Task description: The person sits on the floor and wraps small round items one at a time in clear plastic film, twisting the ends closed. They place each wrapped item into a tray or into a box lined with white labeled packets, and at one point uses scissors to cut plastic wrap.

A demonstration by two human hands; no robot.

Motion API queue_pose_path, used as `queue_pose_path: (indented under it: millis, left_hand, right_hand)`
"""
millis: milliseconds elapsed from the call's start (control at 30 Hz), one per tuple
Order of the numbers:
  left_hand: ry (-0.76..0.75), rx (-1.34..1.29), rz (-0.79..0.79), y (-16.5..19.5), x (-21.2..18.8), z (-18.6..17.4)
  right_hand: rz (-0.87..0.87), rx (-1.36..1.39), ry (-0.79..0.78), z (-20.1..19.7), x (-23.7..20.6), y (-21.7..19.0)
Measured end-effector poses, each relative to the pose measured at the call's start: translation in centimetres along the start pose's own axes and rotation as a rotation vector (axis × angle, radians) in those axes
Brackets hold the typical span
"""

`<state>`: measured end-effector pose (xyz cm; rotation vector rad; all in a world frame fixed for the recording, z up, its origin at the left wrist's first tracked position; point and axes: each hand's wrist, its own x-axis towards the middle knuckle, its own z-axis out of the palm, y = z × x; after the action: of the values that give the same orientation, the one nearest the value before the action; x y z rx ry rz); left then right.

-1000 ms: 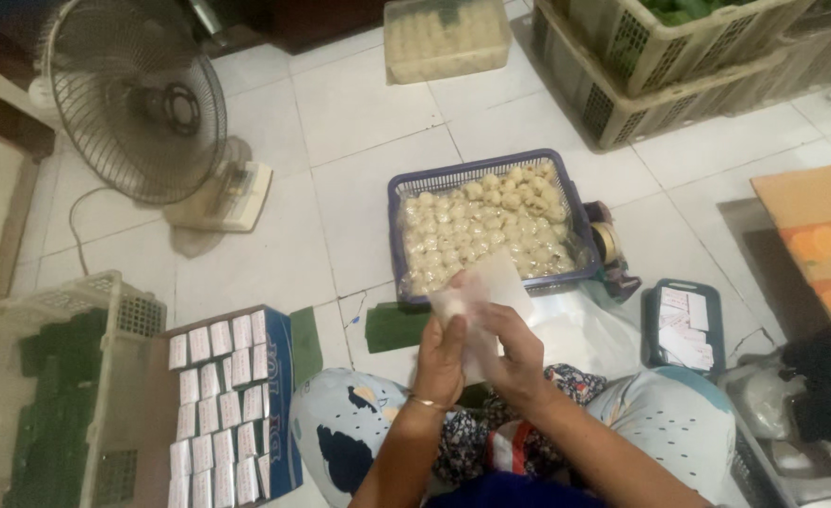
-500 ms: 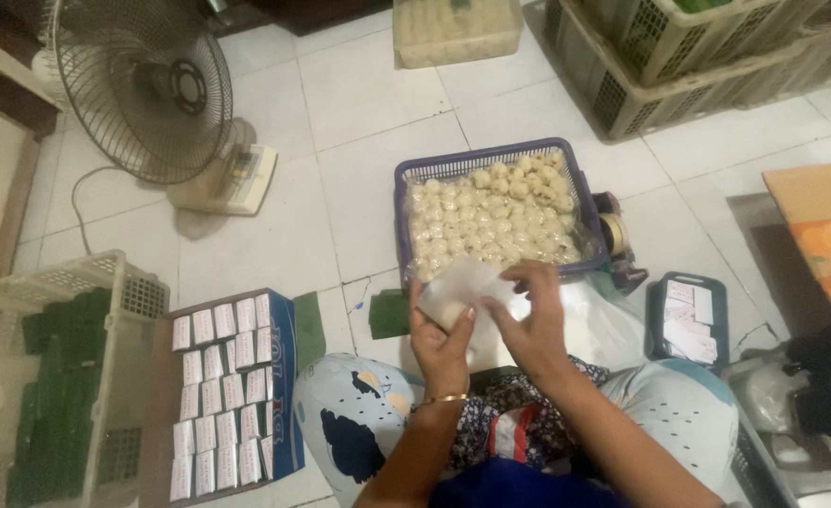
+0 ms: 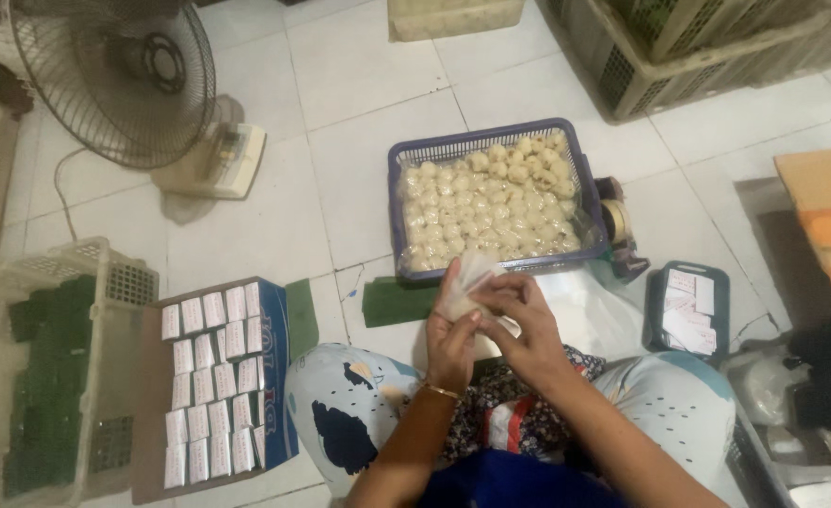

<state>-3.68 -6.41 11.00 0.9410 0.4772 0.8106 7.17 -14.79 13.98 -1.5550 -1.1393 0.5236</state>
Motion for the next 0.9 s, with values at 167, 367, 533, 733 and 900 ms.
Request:
queue_pose_path:
  millis: [167,367,533,733,900]
  left_hand:
    - [0.055,-0.175,-0.076,-3.3,0.9,-0.9]
    - [0.342,-0.211,-0.312,-10.9,2.3,-2.0]
    - [0.331,-0.478,-0.306,-14.5,1.8,-5.0]
    - [0.228,0.764,-0.313,-9.9,5.0,-12.0]
    - [0.396,1.387,-0.438,-2.9,8.9,-17.0]
  right_hand:
    - [0.336,0.089,0.118,-0.1,0.4,3.3]
    - [0.470,0.382,0.028,1.8,-0.7,9.5]
    - [0.169,-0.115,-0.025,4.7,-2.4,12.2]
    - [1.053,0.617,-0.046,3.8,-1.0,14.9]
    - [1.054,0.747,-0.132,2.6,-1.4,16.5]
